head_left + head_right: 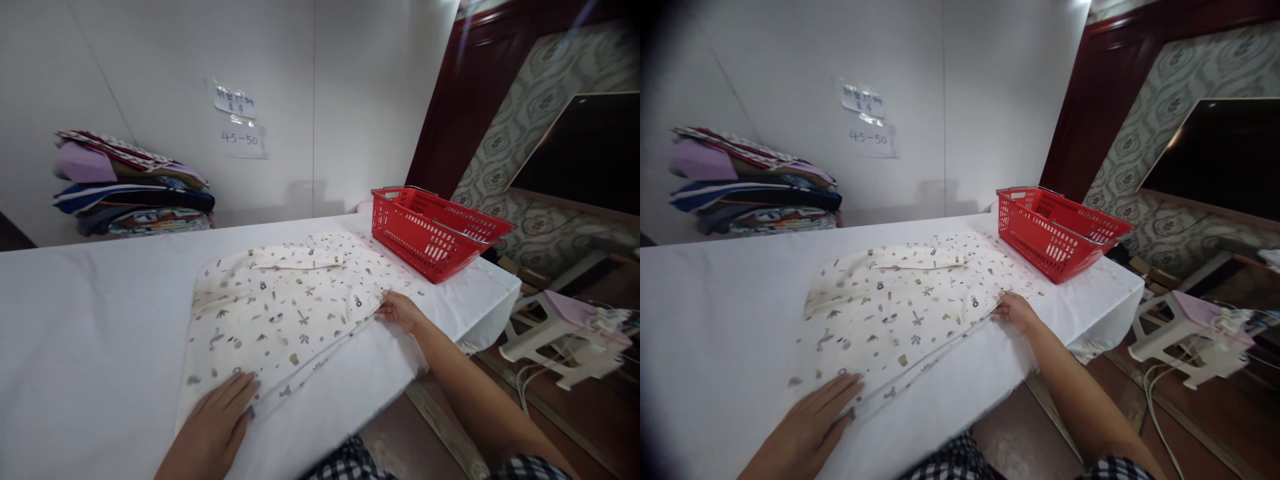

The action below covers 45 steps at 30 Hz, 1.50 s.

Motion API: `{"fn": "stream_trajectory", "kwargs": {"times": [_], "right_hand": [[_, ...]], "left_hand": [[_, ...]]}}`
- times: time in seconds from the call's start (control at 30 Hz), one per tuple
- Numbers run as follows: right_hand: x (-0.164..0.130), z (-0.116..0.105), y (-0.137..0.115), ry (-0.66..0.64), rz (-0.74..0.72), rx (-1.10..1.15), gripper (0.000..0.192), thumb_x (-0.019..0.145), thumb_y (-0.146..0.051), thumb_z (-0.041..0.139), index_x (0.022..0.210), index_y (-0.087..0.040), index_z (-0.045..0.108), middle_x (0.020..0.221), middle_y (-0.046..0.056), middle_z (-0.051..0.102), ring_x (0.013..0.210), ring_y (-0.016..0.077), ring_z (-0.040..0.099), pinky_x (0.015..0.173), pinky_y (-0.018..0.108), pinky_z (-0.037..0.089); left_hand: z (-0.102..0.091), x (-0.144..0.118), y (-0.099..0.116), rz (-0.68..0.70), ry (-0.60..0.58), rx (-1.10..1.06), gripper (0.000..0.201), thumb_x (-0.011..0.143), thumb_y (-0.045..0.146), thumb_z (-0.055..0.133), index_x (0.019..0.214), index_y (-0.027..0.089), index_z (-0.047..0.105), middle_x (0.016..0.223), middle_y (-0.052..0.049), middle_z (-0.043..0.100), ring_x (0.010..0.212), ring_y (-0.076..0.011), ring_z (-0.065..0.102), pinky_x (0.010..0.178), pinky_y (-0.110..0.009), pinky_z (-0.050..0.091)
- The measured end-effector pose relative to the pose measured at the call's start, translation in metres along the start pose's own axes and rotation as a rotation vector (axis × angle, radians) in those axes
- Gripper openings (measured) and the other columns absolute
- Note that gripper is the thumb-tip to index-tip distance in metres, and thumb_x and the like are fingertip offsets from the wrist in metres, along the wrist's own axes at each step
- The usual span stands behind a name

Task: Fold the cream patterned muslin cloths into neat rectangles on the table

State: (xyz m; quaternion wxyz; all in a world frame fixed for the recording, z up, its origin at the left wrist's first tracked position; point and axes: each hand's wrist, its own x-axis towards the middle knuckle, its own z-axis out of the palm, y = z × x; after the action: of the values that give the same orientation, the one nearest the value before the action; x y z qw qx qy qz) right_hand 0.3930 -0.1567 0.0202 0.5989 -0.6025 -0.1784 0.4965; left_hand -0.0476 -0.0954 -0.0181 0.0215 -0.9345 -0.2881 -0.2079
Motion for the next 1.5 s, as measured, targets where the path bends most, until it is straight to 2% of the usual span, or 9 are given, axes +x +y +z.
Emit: {"fn": "stream_trajectory", "kwargs": {"times": [0.13, 0.33, 0.6, 0.7, 0.83, 1.0, 1.13, 1.33, 1.5], "right_hand": [[-0.004, -0.001, -0.002, -0.028, -0.042, -0.006, 0.02, 0.076, -0.018, 0.062, 0.094, -0.018, 0.054, 0.074, 0.003, 0.068, 0.062, 0.0151, 0.066, 0.053, 0.025, 0.054], [-0.007, 0.018, -0.001, -0.002, -0.318, -0.229, 0.022, 0.071, -0.026, 0.061, 0.09, -0.016, 0.062, 0.066, 0.0, 0.065, 0.058, 0.0131, 0.062, 0.055, 0.025, 0.052], [-0.018, 0.039, 0.0, -0.07, -0.751, -0.792, 0.03, 0.077, -0.025, 0.047, 0.101, -0.021, 0.064, 0.078, 0.001, 0.065, 0.07, 0.0147, 0.059, 0.066, 0.027, 0.048], [-0.016, 0.034, 0.002, 0.002, -0.792, -0.821, 0.031, 0.077, -0.025, 0.046, 0.103, -0.021, 0.062, 0.068, -0.001, 0.061, 0.063, 0.0136, 0.056, 0.064, 0.027, 0.047], [-0.007, 0.025, 0.008, 0.018, -0.637, -0.579, 0.034, 0.075, -0.029, 0.049, 0.107, -0.019, 0.055, 0.06, -0.006, 0.051, 0.055, 0.013, 0.055, 0.053, 0.026, 0.048], [-0.005, 0.023, 0.006, 0.027, -0.578, -0.472, 0.041, 0.072, -0.026, 0.049, 0.112, -0.019, 0.05, 0.062, -0.006, 0.052, 0.058, 0.0132, 0.057, 0.052, 0.025, 0.049], [-0.01, 0.024, 0.0, -0.035, -0.648, -0.618, 0.053, 0.072, -0.018, 0.047, 0.125, -0.021, 0.046, 0.068, -0.005, 0.055, 0.062, 0.0109, 0.055, 0.057, 0.024, 0.049], [-0.012, 0.025, -0.004, -0.047, -0.592, -0.569, 0.056, 0.078, -0.033, 0.054, 0.131, -0.019, 0.043, 0.065, -0.006, 0.051, 0.063, 0.0117, 0.054, 0.056, 0.025, 0.05], [0.0, 0.025, -0.004, -0.026, -0.503, -0.43, 0.053, 0.074, -0.038, 0.058, 0.121, -0.015, 0.052, 0.059, -0.007, 0.053, 0.051, 0.0107, 0.054, 0.049, 0.024, 0.049]], "left_hand": [[-0.01, 0.033, 0.019, -0.024, -0.05, -0.097, 0.033, 0.084, 0.033, 0.048, 0.114, 0.028, 0.062, 0.119, -0.001, 0.062, 0.108, -0.0223, 0.058, 0.092, -0.036, 0.048], [-0.017, 0.134, 0.077, -0.087, -0.184, -0.435, 0.035, 0.086, 0.034, 0.044, 0.115, 0.023, 0.061, 0.121, -0.005, 0.06, 0.112, -0.0234, 0.054, 0.096, -0.039, 0.042], [0.036, 0.243, 0.133, -0.474, -0.208, -1.075, 0.028, 0.081, 0.041, 0.05, 0.085, 0.016, 0.061, 0.077, -0.004, 0.065, 0.069, -0.0154, 0.06, 0.06, -0.024, 0.044], [0.055, 0.252, 0.138, -0.503, -0.178, -1.073, 0.02, 0.082, 0.033, 0.048, 0.073, 0.016, 0.055, 0.062, 0.001, 0.056, 0.061, -0.0127, 0.057, 0.056, -0.021, 0.041], [0.056, 0.251, 0.14, -0.441, -0.134, -0.956, 0.018, 0.079, 0.023, 0.05, 0.062, 0.017, 0.049, 0.056, 0.004, 0.048, 0.06, -0.0121, 0.051, 0.057, -0.022, 0.037], [0.039, 0.247, 0.148, -0.115, -0.083, -0.489, 0.013, 0.082, 0.018, 0.045, 0.082, 0.02, 0.058, 0.083, -0.001, 0.06, 0.078, -0.0141, 0.055, 0.067, -0.024, 0.038], [0.031, 0.247, 0.156, -0.049, -0.136, -0.364, 0.017, 0.086, 0.017, 0.041, 0.092, 0.021, 0.057, 0.094, -0.002, 0.061, 0.086, -0.0153, 0.057, 0.071, -0.025, 0.04], [0.033, 0.246, 0.154, -0.055, -0.08, -0.542, 0.02, 0.083, 0.016, 0.042, 0.092, 0.02, 0.059, 0.091, -0.003, 0.062, 0.082, -0.0161, 0.056, 0.072, -0.026, 0.041], [0.041, 0.237, 0.147, -0.11, -0.091, -0.794, 0.034, 0.082, 0.021, 0.045, 0.114, 0.02, 0.057, 0.092, -0.003, 0.063, 0.076, -0.0148, 0.057, 0.074, -0.027, 0.044]]}}
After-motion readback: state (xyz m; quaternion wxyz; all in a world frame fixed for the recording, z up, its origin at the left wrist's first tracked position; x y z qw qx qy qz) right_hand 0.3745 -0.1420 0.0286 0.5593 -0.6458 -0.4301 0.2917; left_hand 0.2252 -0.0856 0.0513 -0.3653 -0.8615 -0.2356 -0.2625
